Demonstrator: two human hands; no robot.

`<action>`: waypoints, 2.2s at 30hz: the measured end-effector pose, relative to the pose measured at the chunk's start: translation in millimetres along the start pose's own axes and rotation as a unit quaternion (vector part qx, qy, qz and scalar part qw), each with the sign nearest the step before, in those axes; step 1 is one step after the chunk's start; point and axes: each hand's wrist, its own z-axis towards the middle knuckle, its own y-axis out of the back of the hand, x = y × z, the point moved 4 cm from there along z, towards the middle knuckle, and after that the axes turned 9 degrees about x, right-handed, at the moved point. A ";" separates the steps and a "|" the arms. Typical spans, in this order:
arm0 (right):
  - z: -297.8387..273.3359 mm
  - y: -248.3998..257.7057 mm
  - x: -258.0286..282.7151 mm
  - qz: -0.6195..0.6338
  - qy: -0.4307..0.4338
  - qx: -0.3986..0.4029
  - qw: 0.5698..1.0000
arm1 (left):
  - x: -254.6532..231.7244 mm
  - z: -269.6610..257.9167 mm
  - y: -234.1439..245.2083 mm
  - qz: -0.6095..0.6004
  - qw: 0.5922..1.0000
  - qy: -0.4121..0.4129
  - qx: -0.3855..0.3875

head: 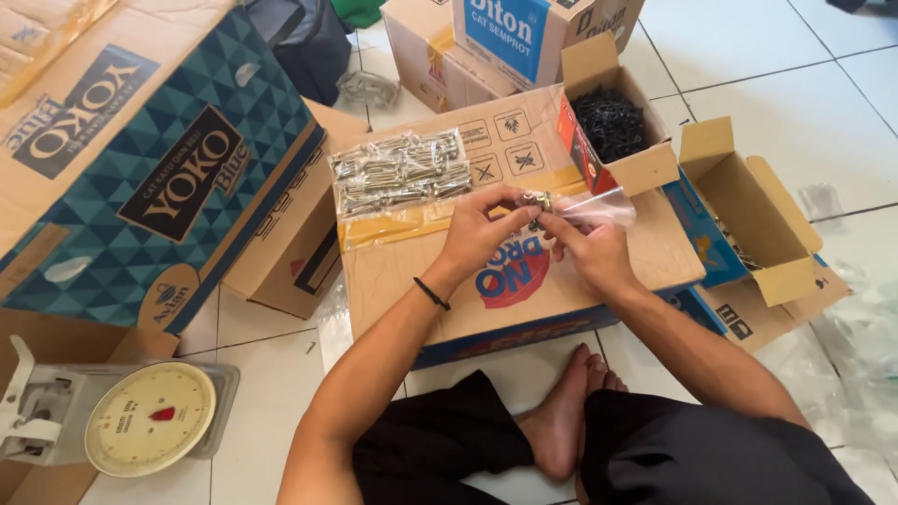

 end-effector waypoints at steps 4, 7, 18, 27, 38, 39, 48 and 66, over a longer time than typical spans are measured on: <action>-4.1 -7.3 7.9 0.096 0.109 0.016 0.989 | -8.0 -3.7 -4.2 0.006 1.000 -0.001 0.004; 1.4 -2.7 -6.1 0.147 0.125 0.010 0.981 | -12.6 -3.5 -7.5 -0.002 1.000 -0.005 0.005; 3.1 -2.4 -4.4 0.040 0.096 0.077 0.992 | -5.8 -2.3 6.9 0.062 0.998 -0.004 0.028; 2.6 0.4 -1.3 0.090 0.115 0.011 0.989 | -9.7 -10.2 -6.5 0.112 0.990 0.037 0.079; 3.3 -5.2 0.7 0.170 0.111 -0.007 0.979 | -2.0 -6.9 -11.9 -0.021 0.997 0.016 0.078; 3.0 -4.5 2.5 0.182 0.120 -0.007 0.976 | -3.4 -6.5 -12.5 -0.043 0.995 0.014 0.085; 8.2 -6.2 -28.7 0.180 0.117 0.029 0.976 | -1.3 -4.8 -6.2 -0.024 0.998 0.027 0.055; -21.2 199.6 44.7 -0.302 0.027 -0.101 0.948 | 21.8 4.1 22.8 -0.318 0.925 0.198 -0.057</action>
